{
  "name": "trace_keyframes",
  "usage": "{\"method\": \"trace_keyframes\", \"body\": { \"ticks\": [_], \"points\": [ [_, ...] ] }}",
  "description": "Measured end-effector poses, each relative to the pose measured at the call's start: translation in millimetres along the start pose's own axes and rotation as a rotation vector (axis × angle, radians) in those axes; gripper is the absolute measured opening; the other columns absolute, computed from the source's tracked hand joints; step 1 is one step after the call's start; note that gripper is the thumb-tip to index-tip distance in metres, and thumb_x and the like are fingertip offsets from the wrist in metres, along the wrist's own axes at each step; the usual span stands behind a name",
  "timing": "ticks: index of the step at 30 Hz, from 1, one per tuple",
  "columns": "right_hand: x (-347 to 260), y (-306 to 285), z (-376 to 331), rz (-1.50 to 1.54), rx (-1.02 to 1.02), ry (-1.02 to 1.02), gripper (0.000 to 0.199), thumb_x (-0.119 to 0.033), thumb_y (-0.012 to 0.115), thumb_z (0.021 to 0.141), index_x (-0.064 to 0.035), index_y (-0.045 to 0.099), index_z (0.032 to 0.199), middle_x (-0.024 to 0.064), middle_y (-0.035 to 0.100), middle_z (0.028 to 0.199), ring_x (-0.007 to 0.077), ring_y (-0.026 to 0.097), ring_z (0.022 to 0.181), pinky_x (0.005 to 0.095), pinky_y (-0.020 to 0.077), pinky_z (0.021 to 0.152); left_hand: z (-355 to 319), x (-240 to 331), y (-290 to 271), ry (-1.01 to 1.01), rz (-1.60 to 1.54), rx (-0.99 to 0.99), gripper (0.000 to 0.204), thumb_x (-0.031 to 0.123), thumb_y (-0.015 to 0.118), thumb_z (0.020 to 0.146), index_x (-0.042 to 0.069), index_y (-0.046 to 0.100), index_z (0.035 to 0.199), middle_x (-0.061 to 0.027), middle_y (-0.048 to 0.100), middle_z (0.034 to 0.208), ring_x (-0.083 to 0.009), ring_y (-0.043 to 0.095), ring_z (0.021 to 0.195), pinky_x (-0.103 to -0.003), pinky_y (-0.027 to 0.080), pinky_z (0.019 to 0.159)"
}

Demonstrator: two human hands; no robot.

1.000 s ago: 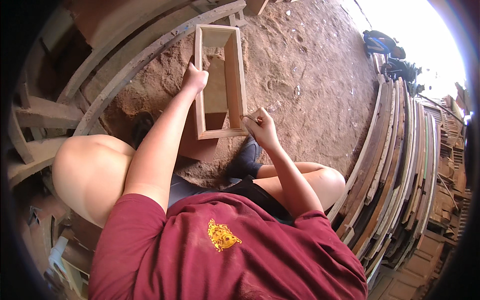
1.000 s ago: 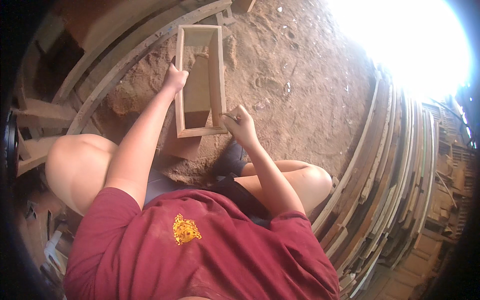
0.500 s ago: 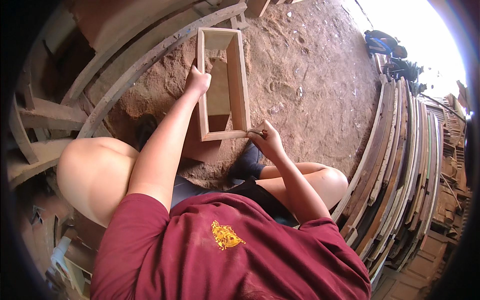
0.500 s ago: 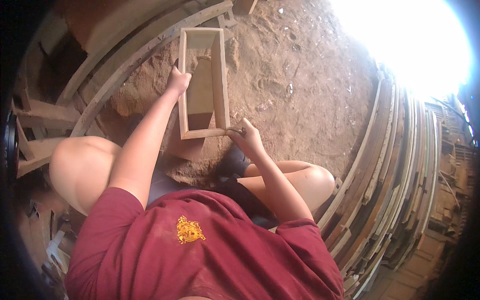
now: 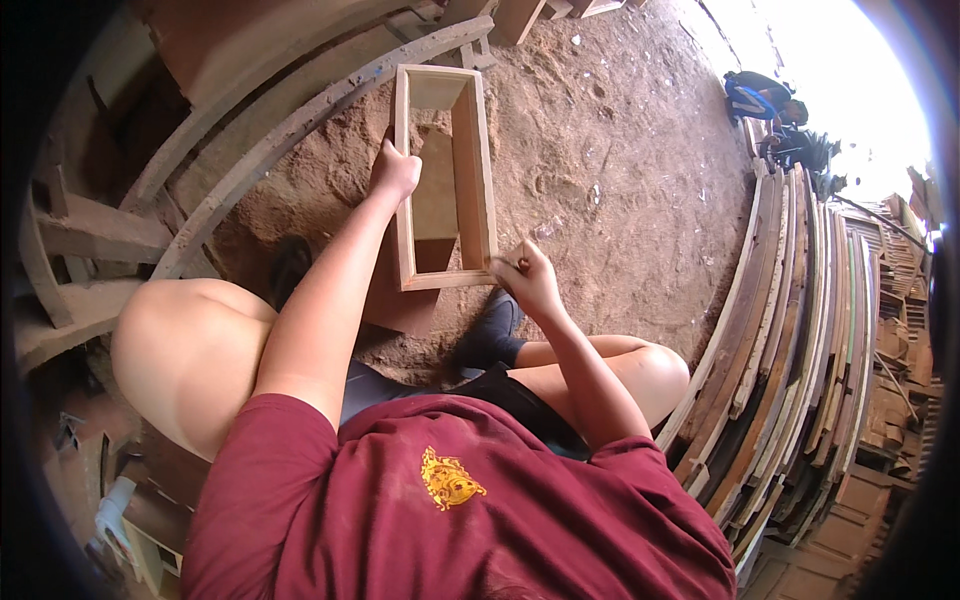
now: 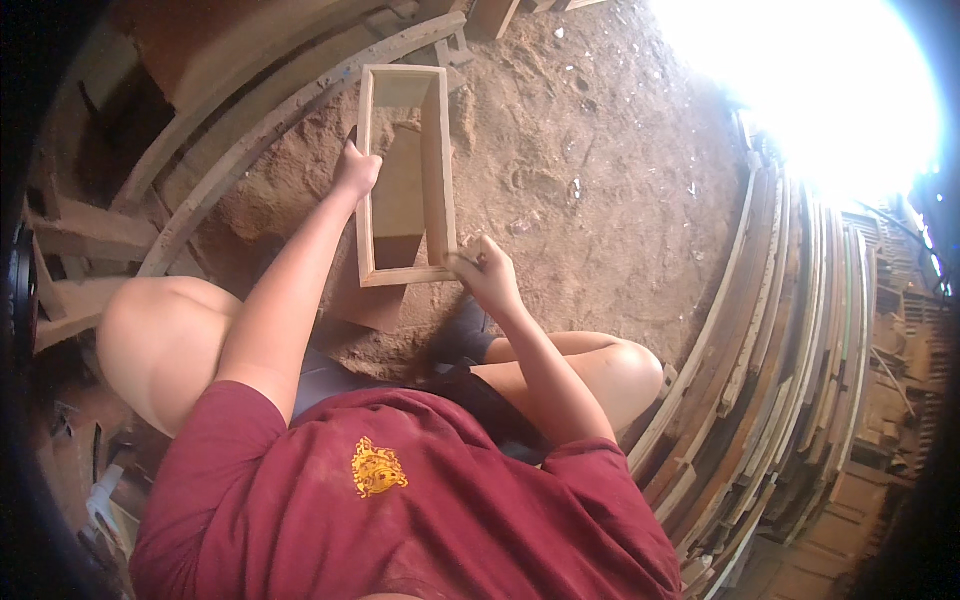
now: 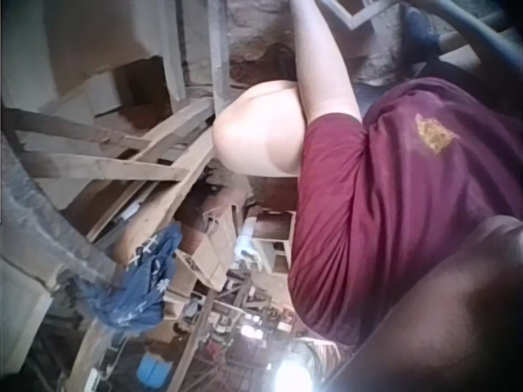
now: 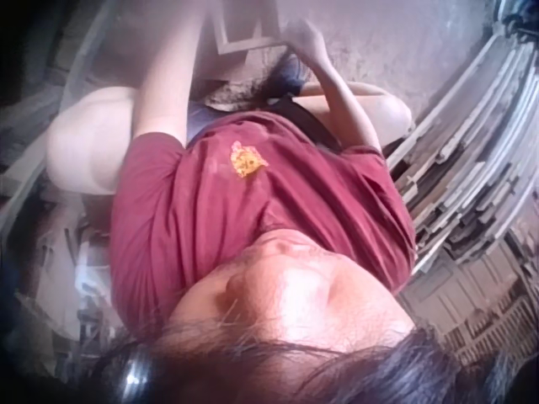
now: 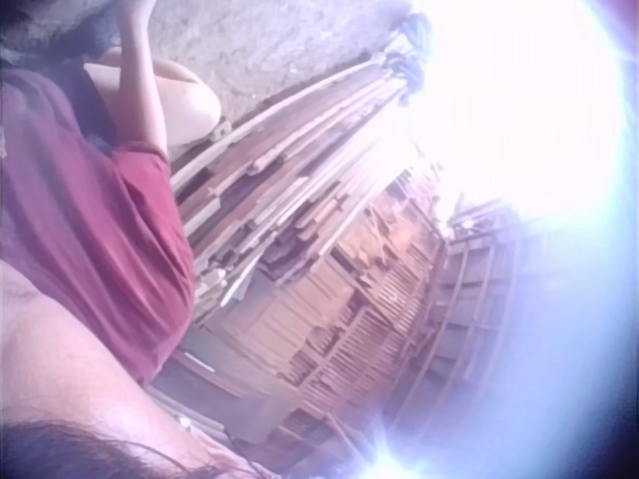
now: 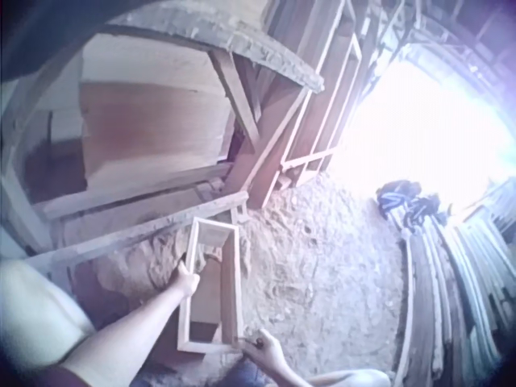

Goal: The person assembles a small rectangular wooden box by fitting four pieces together. They then smooth the edges and corners of the assembled box using a small handheld abrasive tool.

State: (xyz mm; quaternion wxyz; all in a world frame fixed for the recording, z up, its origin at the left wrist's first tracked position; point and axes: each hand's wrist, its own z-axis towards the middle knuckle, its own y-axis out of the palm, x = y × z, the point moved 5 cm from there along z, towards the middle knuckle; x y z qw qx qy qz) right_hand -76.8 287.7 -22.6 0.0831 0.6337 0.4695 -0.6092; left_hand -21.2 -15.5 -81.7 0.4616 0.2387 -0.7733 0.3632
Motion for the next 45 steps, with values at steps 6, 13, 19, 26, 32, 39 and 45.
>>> {"method": "trace_keyframes", "body": {
  "ticks": [6, 13, 19, 26, 32, 39, 45],
  "points": [
    [-11, 4, 1, 0.134, -0.012, -0.045, 0.025, -0.016, 0.075, 0.087, -0.0033, 0.054, 0.085, 0.0056, 0.061, 0.071, 0.0085, 0.054, 0.065, 0.0279, 0.0435, 0.056, 5, -9, 0, 0.042, 0.019, 0.060, 0.069, 0.013, 0.054, 0.075, -0.007, 0.043, 0.139, -0.0314, 0.058, 0.130, -0.0400, 0.058, 0.121, -0.042, 0.046, 0.105],
    [-13, 0, 11, -0.017, 0.009, -0.062, 0.023, -0.007, 0.073, 0.090, -0.0057, 0.052, 0.082, -0.0004, 0.058, 0.073, 0.0036, 0.051, 0.066, 0.0223, 0.0403, 0.055, 10, -10, 2, 0.057, 0.023, 0.031, 0.065, 0.013, 0.054, 0.074, -0.010, 0.045, 0.134, -0.0323, 0.058, 0.128, -0.0415, 0.058, 0.121, -0.042, 0.046, 0.105],
    [-6, 1, -2, -0.006, -0.077, 0.042, 0.028, -0.018, 0.077, 0.085, -0.0027, 0.054, 0.085, 0.0034, 0.058, 0.069, 0.0081, 0.051, 0.065, 0.0281, 0.0426, 0.056, 15, -19, -2, 0.046, 0.046, 0.104, 0.066, 0.016, 0.060, 0.074, 0.000, 0.047, 0.137, -0.0235, 0.064, 0.122, -0.0358, 0.062, 0.115, -0.041, 0.047, 0.100],
    [-6, -2, 8, -0.052, 0.020, -0.052, 0.031, -0.022, 0.079, 0.086, -0.0037, 0.053, 0.081, 0.0012, 0.056, 0.065, 0.0077, 0.048, 0.059, 0.0291, 0.0395, 0.051, -4, 8, -3, 0.050, 0.035, 0.032, 0.064, 0.014, 0.056, 0.074, -0.010, 0.047, 0.132, -0.0330, 0.060, 0.125, -0.0428, 0.058, 0.119, -0.042, 0.046, 0.104],
    [2, -7, -10, -0.189, -0.262, 0.071, 0.031, -0.024, 0.080, 0.083, -0.0028, 0.058, 0.082, 0.0053, 0.060, 0.068, 0.0125, 0.054, 0.061, 0.0320, 0.0445, 0.055, 2, -2, -3, 0.026, 0.067, 0.068, 0.060, 0.015, 0.056, 0.074, -0.010, 0.049, 0.128, -0.0327, 0.060, 0.124, -0.0425, 0.060, 0.117, -0.043, 0.047, 0.103],
    [-9, -35, -5, 0.069, -0.227, 0.152, 0.025, -0.026, 0.075, 0.088, -0.0031, 0.065, 0.091, 0.0035, 0.064, 0.073, 0.0103, 0.059, 0.068, 0.0284, 0.0495, 0.061, 1, 3, -3, -0.005, 0.007, 0.034, 0.064, 0.012, 0.055, 0.075, -0.011, 0.044, 0.134, -0.0336, 0.057, 0.129, -0.0415, 0.058, 0.122, -0.041, 0.045, 0.106],
    [-4, -13, -5, -0.049, -0.155, 0.001, 0.025, -0.022, 0.077, 0.088, -0.0031, 0.061, 0.088, 0.0008, 0.060, 0.070, 0.0069, 0.052, 0.061, 0.0253, 0.0433, 0.054, -3, 7, -2, 0.017, 0.056, 0.026, 0.071, 0.010, 0.051, 0.076, -0.009, 0.036, 0.143, -0.0332, 0.054, 0.135, -0.0411, 0.054, 0.126, -0.042, 0.043, 0.109]
  ]
}}
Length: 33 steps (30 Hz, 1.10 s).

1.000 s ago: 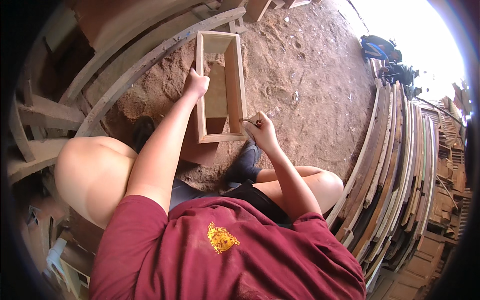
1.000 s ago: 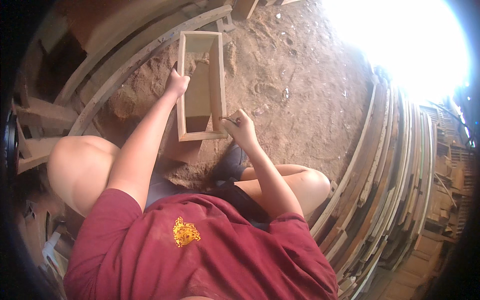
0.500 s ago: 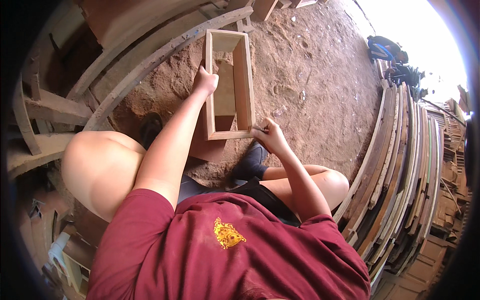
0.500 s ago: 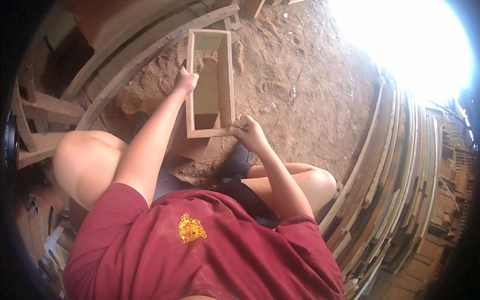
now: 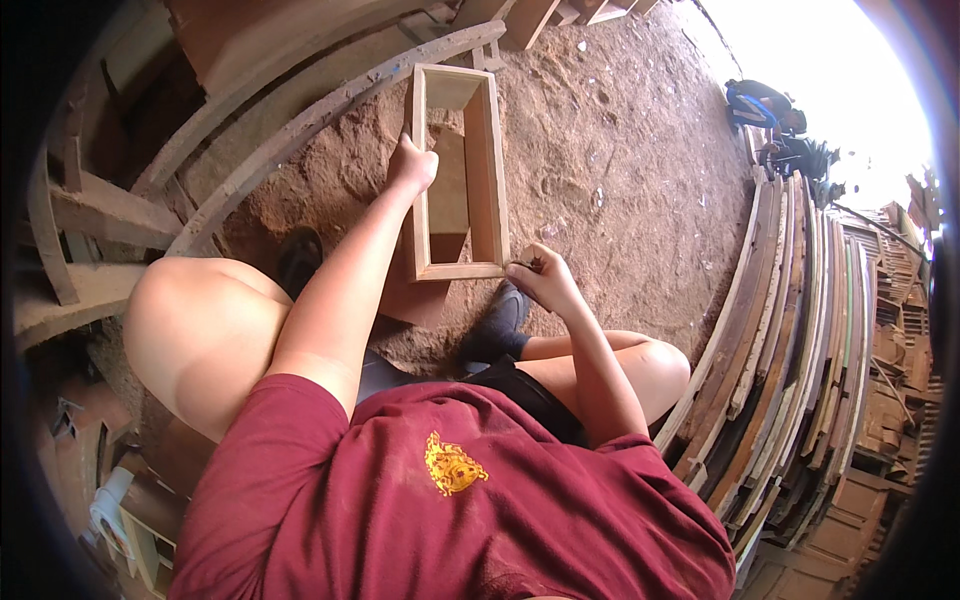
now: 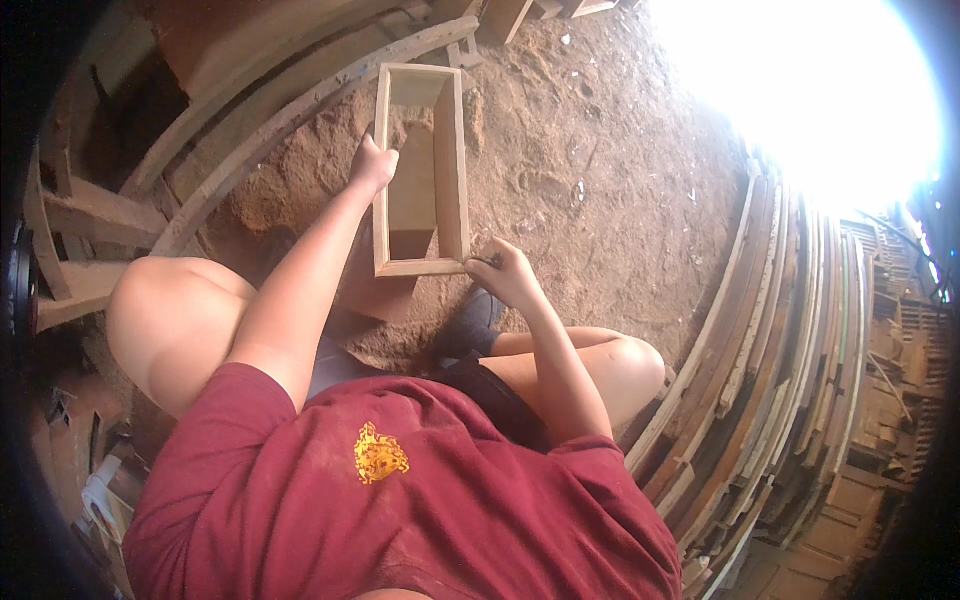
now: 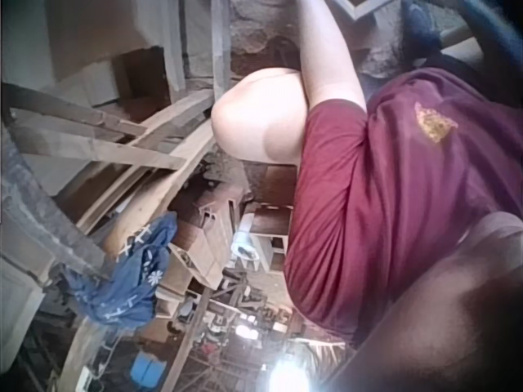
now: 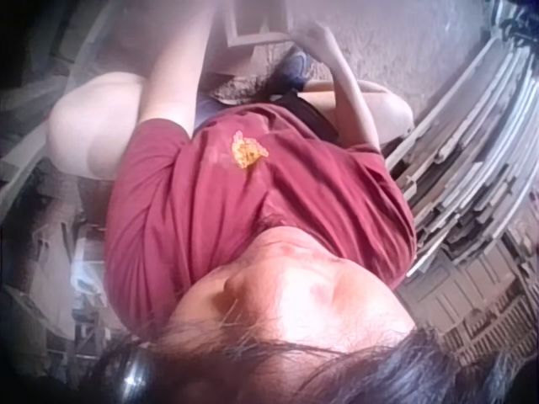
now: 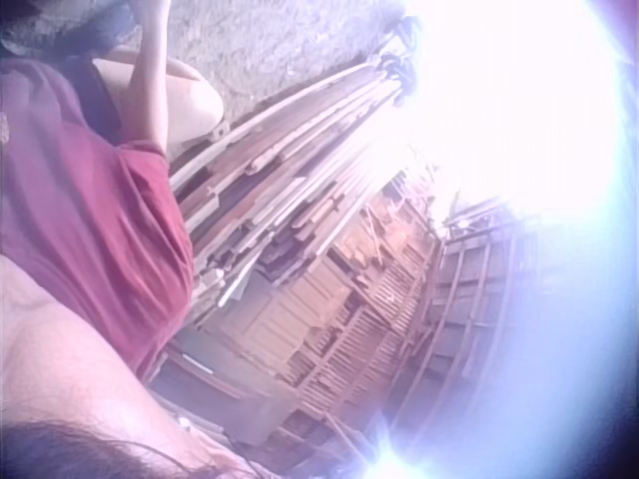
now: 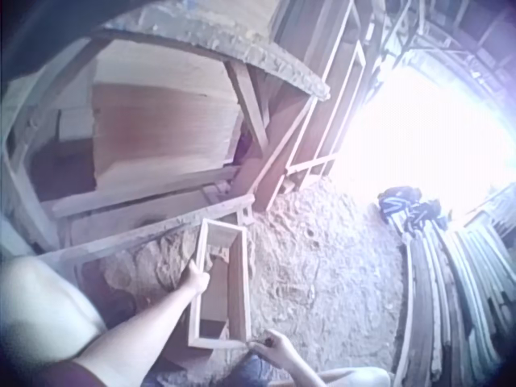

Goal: The person assembles a small rectangular wooden box by fitting four pieces together. They then smooth the edges and corners of the assembled box using a small handheld abrasive tool.

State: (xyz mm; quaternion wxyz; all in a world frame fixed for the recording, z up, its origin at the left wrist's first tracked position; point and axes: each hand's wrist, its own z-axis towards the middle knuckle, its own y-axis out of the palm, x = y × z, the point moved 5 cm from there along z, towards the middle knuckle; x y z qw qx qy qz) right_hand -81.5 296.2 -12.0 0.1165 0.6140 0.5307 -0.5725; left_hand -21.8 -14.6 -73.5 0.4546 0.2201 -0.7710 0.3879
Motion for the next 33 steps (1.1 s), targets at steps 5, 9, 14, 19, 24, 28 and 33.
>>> {"method": "trace_keyframes", "body": {
  "ticks": [5, 9, 14, 19, 24, 28, 33],
  "points": [
    [-11, 1, 9, 0.026, 0.050, 0.026, 0.029, -0.021, 0.079, 0.086, -0.0027, 0.058, 0.077, 0.0022, 0.060, 0.064, 0.0082, 0.053, 0.058, 0.0274, 0.0432, 0.052, -7, 2, -6, -0.018, 0.021, 0.026, 0.073, 0.011, 0.053, 0.076, -0.005, 0.036, 0.146, -0.0318, 0.054, 0.135, -0.0399, 0.055, 0.125, -0.042, 0.044, 0.109],
    [-11, 0, 7, -0.026, 0.052, -0.030, 0.030, -0.015, 0.075, 0.090, -0.0065, 0.052, 0.074, -0.0043, 0.052, 0.063, 0.0036, 0.043, 0.057, 0.0240, 0.0348, 0.049, -1, 2, -2, -0.001, 0.027, 0.021, 0.073, 0.013, 0.054, 0.077, -0.006, 0.036, 0.145, -0.0315, 0.055, 0.135, -0.0399, 0.056, 0.124, -0.042, 0.045, 0.108],
    [-6, 4, 13, -0.088, 0.105, 0.019, 0.033, -0.017, 0.078, 0.088, -0.0064, 0.051, 0.072, -0.0042, 0.051, 0.061, 0.0040, 0.043, 0.056, 0.0253, 0.0343, 0.048, -3, 0, 1, -0.032, 0.045, -0.032, 0.073, 0.014, 0.054, 0.077, -0.007, 0.036, 0.144, -0.0319, 0.053, 0.136, -0.0398, 0.055, 0.126, -0.042, 0.044, 0.108],
    [1, 6, 0, -0.011, 0.002, 0.113, 0.031, -0.022, 0.080, 0.085, -0.0049, 0.055, 0.075, -0.0002, 0.056, 0.063, 0.0078, 0.051, 0.058, 0.0281, 0.0417, 0.051, -3, 0, -1, -0.013, 0.052, 0.020, 0.073, 0.013, 0.054, 0.076, -0.007, 0.037, 0.144, -0.0317, 0.052, 0.137, -0.0400, 0.054, 0.127, -0.041, 0.043, 0.109],
    [3, 9, 17, -0.027, 0.159, 0.005, 0.032, -0.025, 0.079, 0.085, -0.0032, 0.057, 0.078, 0.0034, 0.059, 0.063, 0.0108, 0.054, 0.056, 0.0309, 0.0441, 0.050, -8, 6, -2, 0.012, 0.037, 0.052, 0.071, 0.014, 0.053, 0.076, -0.008, 0.038, 0.143, -0.0312, 0.053, 0.136, -0.0402, 0.054, 0.127, -0.042, 0.043, 0.109],
    [3, 5, 6, -0.050, -0.031, 0.084, 0.031, -0.025, 0.080, 0.085, -0.0032, 0.059, 0.080, 0.0032, 0.060, 0.066, 0.0096, 0.055, 0.060, 0.0287, 0.0440, 0.053, -14, 7, -3, 0.048, 0.107, 0.105, 0.073, 0.015, 0.054, 0.077, -0.006, 0.038, 0.145, -0.0314, 0.053, 0.137, -0.0399, 0.055, 0.126, -0.042, 0.044, 0.108],
    [-12, 7, 18, -0.150, 0.163, -0.045, 0.034, -0.031, 0.078, 0.084, -0.0012, 0.062, 0.087, 0.0105, 0.066, 0.074, 0.0192, 0.062, 0.067, 0.0356, 0.0486, 0.062, -22, 21, -9, 0.173, 0.159, 0.190, 0.071, 0.022, 0.058, 0.083, 0.002, 0.036, 0.148, -0.0289, 0.057, 0.131, -0.0414, 0.059, 0.118, -0.049, 0.047, 0.101]
  ]
}}
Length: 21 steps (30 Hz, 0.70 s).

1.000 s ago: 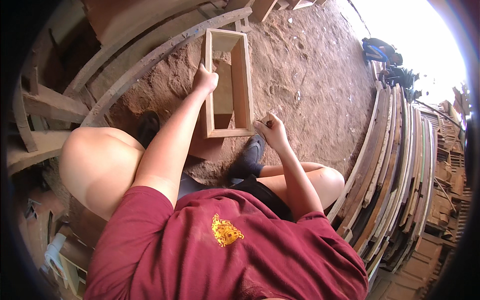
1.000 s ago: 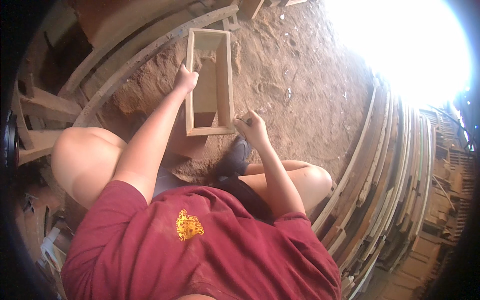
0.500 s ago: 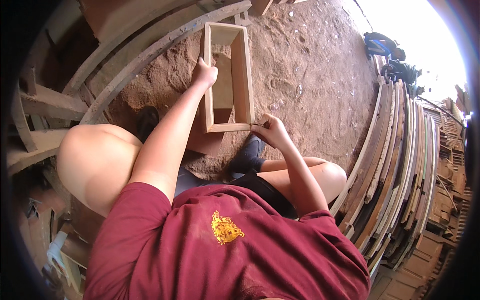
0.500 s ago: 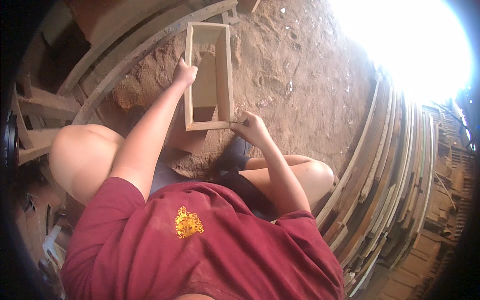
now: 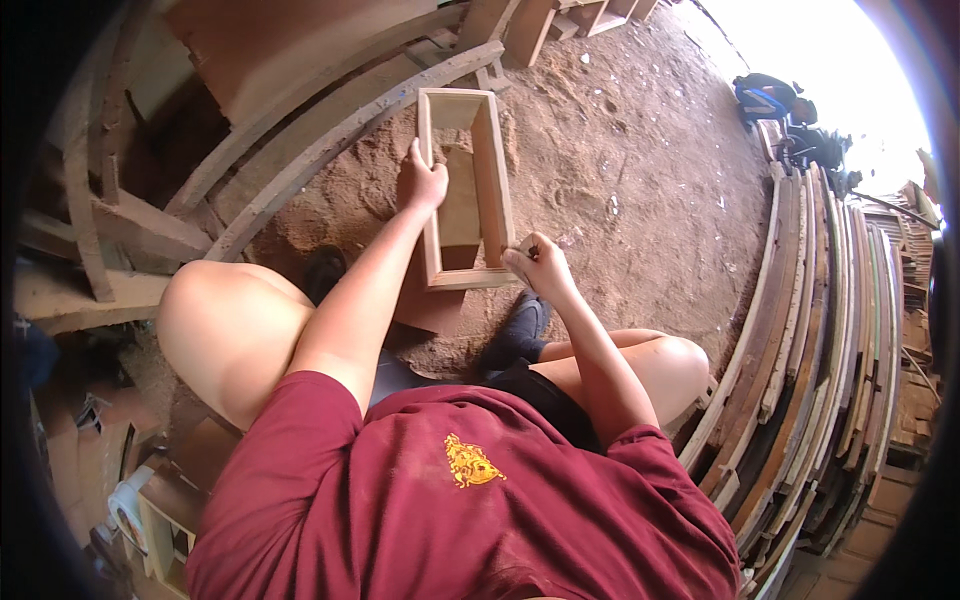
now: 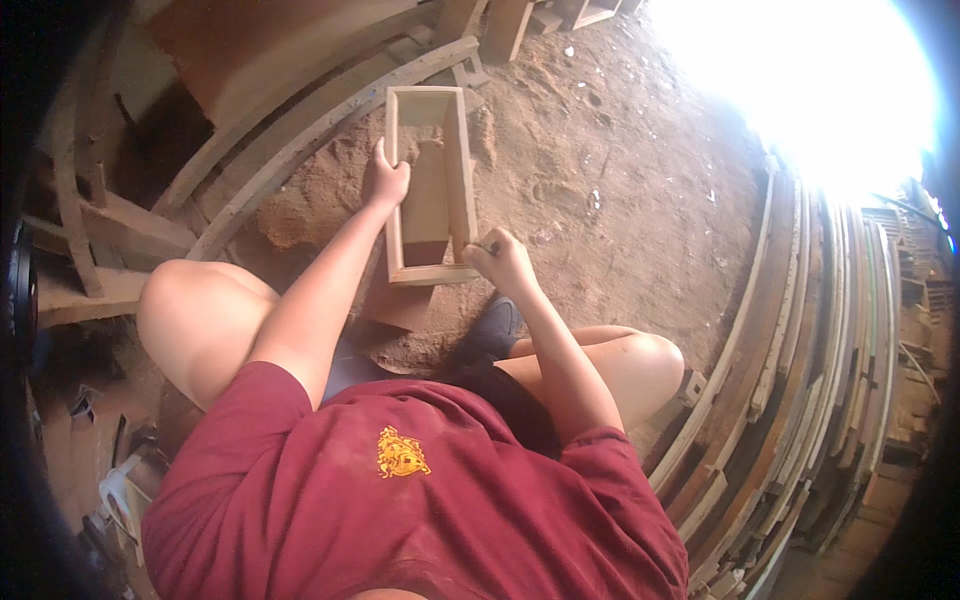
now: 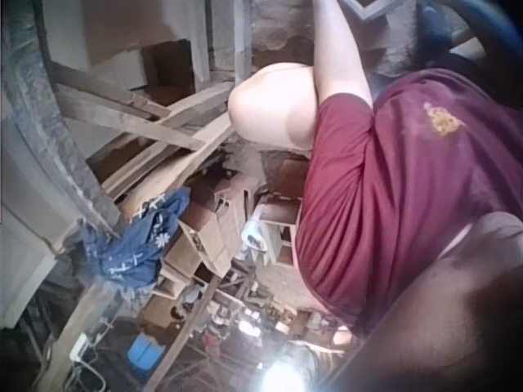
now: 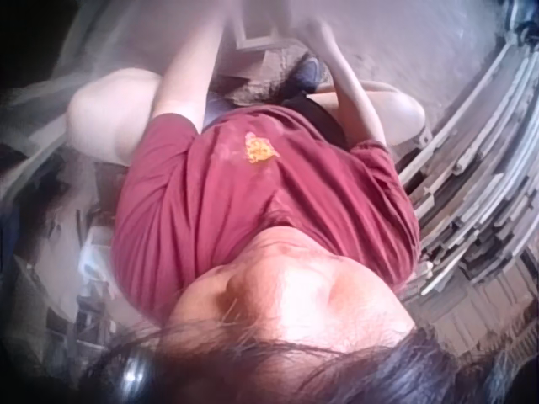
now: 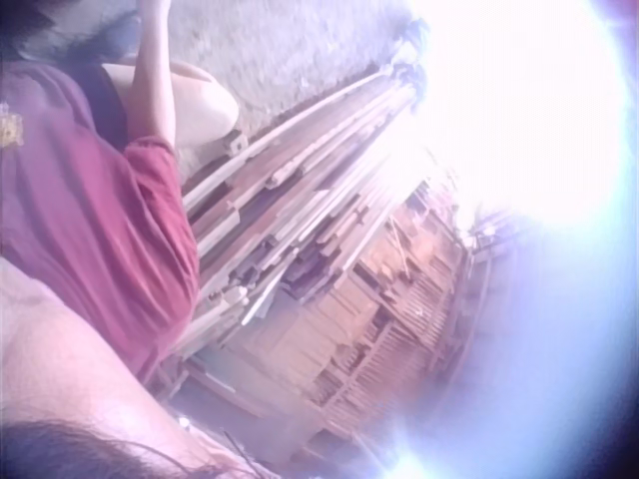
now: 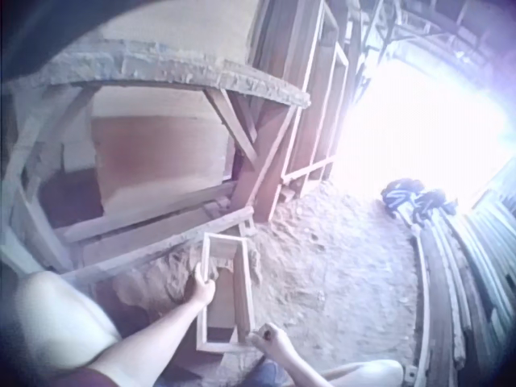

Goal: The person assembles a small rectangular wooden box by fitting four pieces together. They then smooth the edges and corners of the assembled box using a small handheld abrasive tool.

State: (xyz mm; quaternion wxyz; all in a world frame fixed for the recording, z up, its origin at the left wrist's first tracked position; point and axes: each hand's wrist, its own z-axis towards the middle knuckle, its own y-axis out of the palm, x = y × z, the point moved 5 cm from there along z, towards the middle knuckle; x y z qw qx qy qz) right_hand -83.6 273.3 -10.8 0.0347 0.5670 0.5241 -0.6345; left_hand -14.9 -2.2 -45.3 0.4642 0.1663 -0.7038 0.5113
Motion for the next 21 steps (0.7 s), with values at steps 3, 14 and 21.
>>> {"method": "trace_keyframes", "body": {
  "ticks": [3, 14, 21],
  "points": [
    [-27, 5, 12, -0.124, 0.038, 0.055, 0.048, -0.040, 0.076, 0.082, 0.0001, 0.062, 0.105, 0.0194, 0.070, 0.083, 0.0310, 0.069, 0.076, 0.0401, 0.0524, 0.070, -9, -4, 1, 0.168, -0.011, 0.107, 0.075, 0.025, 0.059, 0.085, 0.004, 0.031, 0.151, -0.0295, 0.049, 0.140, -0.0406, 0.052, 0.127, -0.047, 0.044, 0.106],
    [-15, 7, 17, -0.228, -0.089, 0.091, 0.061, -0.048, 0.071, 0.083, -0.0033, 0.054, 0.121, 0.0239, 0.070, 0.103, 0.0402, 0.068, 0.098, 0.0474, 0.0540, 0.082, -185, 224, -146, 0.543, -0.069, -1.435, 0.018, 0.020, 0.069, 0.090, 0.003, 0.075, 0.086, -0.0071, 0.069, 0.078, -0.0148, 0.064, 0.072, -0.030, 0.049, 0.065],
    [-10, 17, 31, -0.140, -0.063, -0.026, 0.067, -0.051, 0.072, 0.083, -0.0036, 0.052, 0.126, 0.0267, 0.068, 0.105, 0.0429, 0.066, 0.099, 0.0485, 0.0531, 0.082, -301, 266, -244, 1.041, -0.723, -1.700, 0.061, 0.058, 0.053, 0.079, 0.010, 0.073, 0.110, -0.0209, 0.064, 0.105, -0.0346, 0.063, 0.096, -0.050, 0.049, 0.083]
  ]
}}
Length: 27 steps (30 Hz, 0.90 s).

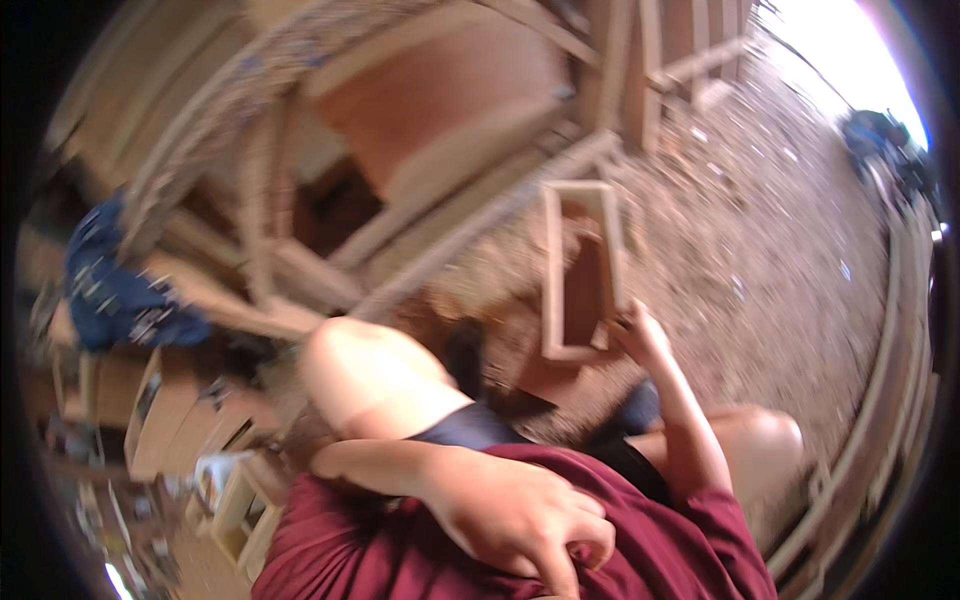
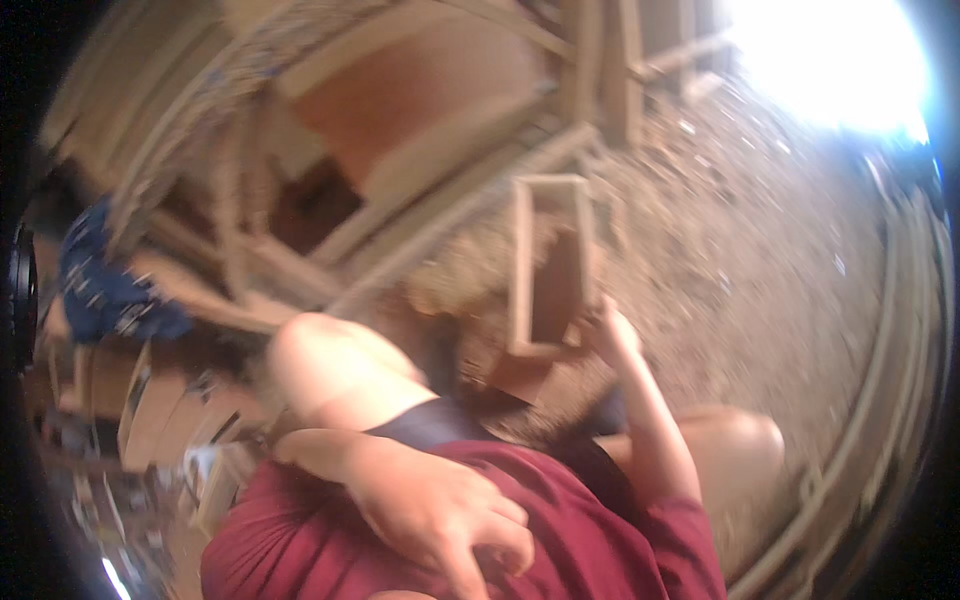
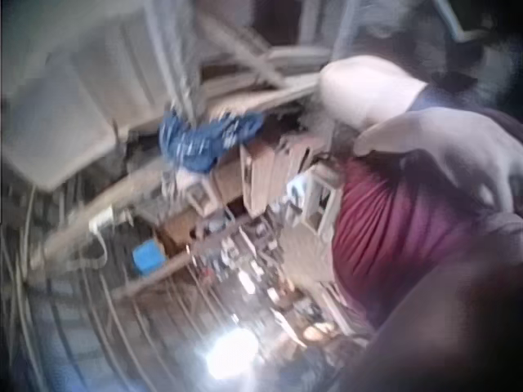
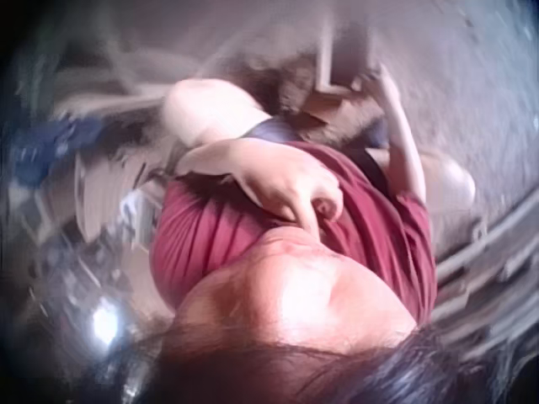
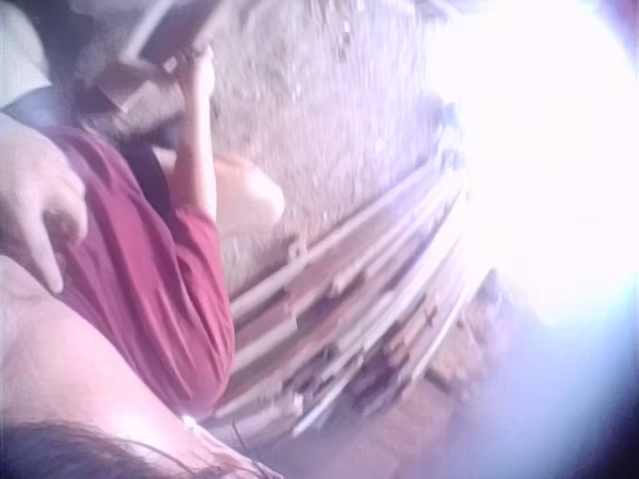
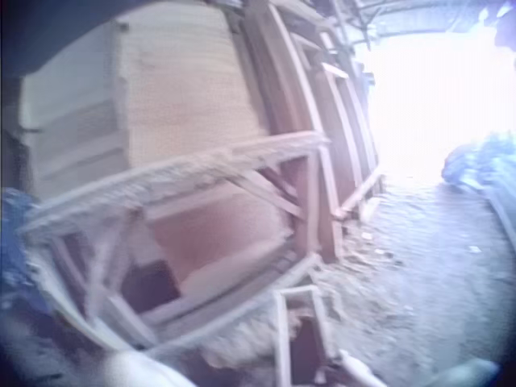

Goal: The person assembles a small rectangular wooden box by fitting four pieces together. They then smooth the edges and corners of the assembled box using a small handheld abrasive tool.

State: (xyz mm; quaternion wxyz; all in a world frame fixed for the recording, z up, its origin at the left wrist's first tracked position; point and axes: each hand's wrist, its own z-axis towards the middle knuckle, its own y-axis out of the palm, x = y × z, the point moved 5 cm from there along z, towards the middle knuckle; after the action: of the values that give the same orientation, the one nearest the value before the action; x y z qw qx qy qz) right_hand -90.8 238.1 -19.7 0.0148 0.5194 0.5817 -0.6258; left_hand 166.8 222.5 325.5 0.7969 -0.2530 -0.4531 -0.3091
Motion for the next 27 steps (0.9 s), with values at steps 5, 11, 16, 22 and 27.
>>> {"method": "trace_keyframes", "body": {
  "ticks": [5, 11, 16, 22, 27],
  "points": [
    [10, 4, -1, -0.029, 0.099, -0.043, 0.050, -0.038, 0.075, 0.082, -0.0028, 0.052, 0.108, 0.0276, 0.068, 0.095, 0.0463, 0.066, 0.094, 0.0502, 0.0524, 0.078, 9, 27, 13, 0.389, 0.027, 0.084, 0.108, 0.086, 0.066, 0.032, -0.002, 0.064, 0.094, -0.0218, 0.063, 0.097, -0.0414, 0.061, 0.089, -0.051, 0.049, 0.075],
    [21, 7, -5, -0.012, 0.107, -0.130, 0.041, -0.030, 0.074, 0.083, -0.0025, 0.051, 0.103, 0.0269, 0.068, 0.090, 0.0423, 0.068, 0.085, 0.0481, 0.0526, 0.073, -34, -7, 20, 0.195, 0.128, 0.389, 0.013, 0.015, 0.066, 0.081, 0.005, 0.068, 0.090, -0.0121, 0.065, 0.089, -0.0240, 0.065, 0.086, -0.037, 0.051, 0.073],
    [91, 23, 30, -0.149, 0.128, -0.115, 0.073, -0.041, 0.075, 0.084, 0.0034, 0.044, 0.134, 0.0295, 0.066, 0.108, 0.0472, 0.065, 0.097, 0.0516, 0.0530, 0.077, -60, -38, -1, 0.497, -0.552, 0.625, 0.048, 0.033, 0.069, 0.091, -0.004, 0.051, 0.115, -0.0276, 0.062, 0.111, -0.0370, 0.063, 0.099, -0.043, 0.051, 0.084],
    [-2, 2, -2, -0.142, -0.061, 0.105, 0.057, -0.043, 0.070, 0.087, -0.0049, 0.051, 0.125, 0.0245, 0.069, 0.108, 0.0430, 0.065, 0.102, 0.0495, 0.0514, 0.083, -9, -7, 18, 0.554, -1.096, 1.040, 0.022, 0.012, 0.064, 0.095, -0.009, 0.055, 0.097, -0.0202, 0.066, 0.088, -0.0269, 0.067, 0.079, -0.032, 0.053, 0.069],
    [15, -3, -10, -0.090, 0.035, 0.044, 0.048, -0.042, 0.069, 0.088, -0.0068, 0.054, 0.117, 0.0235, 0.070, 0.097, 0.0416, 0.068, 0.093, 0.0459, 0.0523, 0.080, -7, -41, -4, 0.306, -0.869, 0.977, 0.025, 0.008, 0.063, 0.095, -0.013, 0.054, 0.104, -0.0179, 0.067, 0.085, -0.0211, 0.068, 0.077, -0.026, 0.052, 0.065]
  ]
}}
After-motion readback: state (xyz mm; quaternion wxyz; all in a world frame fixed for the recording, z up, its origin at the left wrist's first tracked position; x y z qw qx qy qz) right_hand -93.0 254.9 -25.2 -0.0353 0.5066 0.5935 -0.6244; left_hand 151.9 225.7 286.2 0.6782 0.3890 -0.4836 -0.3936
